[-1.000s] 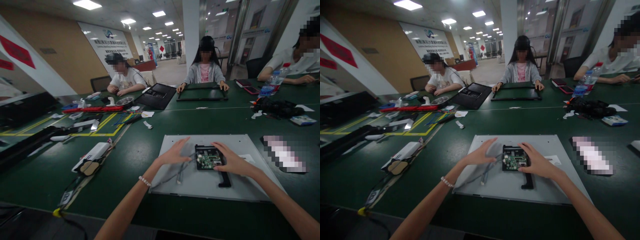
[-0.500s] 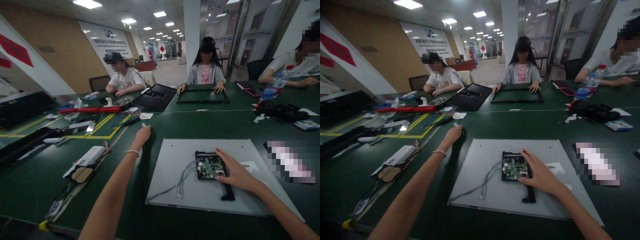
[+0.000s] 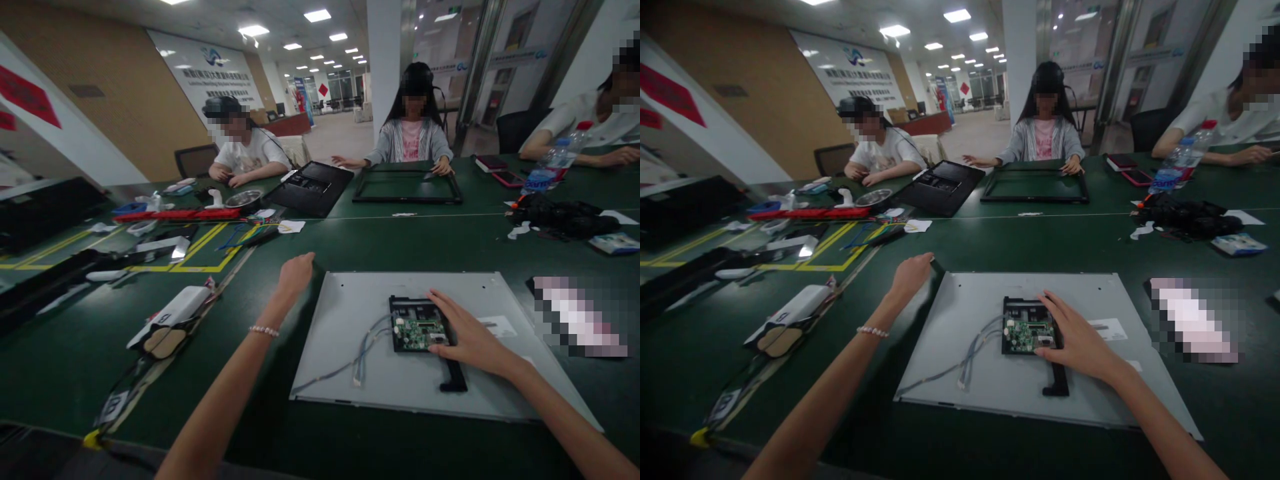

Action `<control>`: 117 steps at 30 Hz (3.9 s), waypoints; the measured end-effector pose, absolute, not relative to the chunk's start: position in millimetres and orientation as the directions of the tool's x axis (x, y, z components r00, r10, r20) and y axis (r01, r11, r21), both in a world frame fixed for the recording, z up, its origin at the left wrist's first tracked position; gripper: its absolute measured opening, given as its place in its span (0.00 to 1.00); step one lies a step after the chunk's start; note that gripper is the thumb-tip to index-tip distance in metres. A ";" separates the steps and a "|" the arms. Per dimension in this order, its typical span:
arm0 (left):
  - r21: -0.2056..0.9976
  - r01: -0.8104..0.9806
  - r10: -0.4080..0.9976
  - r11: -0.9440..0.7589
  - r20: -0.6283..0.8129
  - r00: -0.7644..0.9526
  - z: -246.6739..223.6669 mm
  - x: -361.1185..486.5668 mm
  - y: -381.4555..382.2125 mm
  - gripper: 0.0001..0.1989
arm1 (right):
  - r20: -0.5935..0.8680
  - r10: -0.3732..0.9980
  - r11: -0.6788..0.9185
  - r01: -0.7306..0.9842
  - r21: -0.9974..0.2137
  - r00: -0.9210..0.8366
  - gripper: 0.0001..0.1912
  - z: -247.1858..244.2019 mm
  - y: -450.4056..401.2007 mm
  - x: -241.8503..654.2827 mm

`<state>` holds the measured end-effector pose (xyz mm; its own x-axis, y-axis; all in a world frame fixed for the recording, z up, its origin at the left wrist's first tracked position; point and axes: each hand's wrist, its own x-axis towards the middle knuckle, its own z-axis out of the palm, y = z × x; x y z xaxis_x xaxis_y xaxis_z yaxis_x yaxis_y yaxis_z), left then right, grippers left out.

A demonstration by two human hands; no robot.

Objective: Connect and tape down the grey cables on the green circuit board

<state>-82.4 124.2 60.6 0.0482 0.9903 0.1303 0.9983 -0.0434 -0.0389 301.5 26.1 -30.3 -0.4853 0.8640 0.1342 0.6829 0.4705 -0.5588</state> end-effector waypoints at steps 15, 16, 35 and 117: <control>-0.219 0.780 0.795 -0.586 0.030 0.606 13.4 -32.3 39.5 0.14 | 0.129 0.867 0.464 0.683 -0.564 -0.482 0.45 -28.7 20.4 303.5; -0.208 0.775 0.787 -0.597 0.035 0.616 12.0 -30.9 38.7 0.15 | 0.131 0.867 0.465 0.685 -0.561 -0.482 0.45 -29.3 20.7 303.8; -0.084 0.788 0.778 -0.610 0.129 0.615 22.5 -7.2 26.8 0.13 | 0.102 0.869 0.452 0.694 -0.561 -0.484 0.42 -24.7 19.5 306.4; 0.051 0.948 0.948 -0.314 0.078 0.309 31.5 -27.6 11.0 0.13 | 0.169 0.861 0.483 0.670 -0.563 -0.479 0.47 -25.1 17.7 306.5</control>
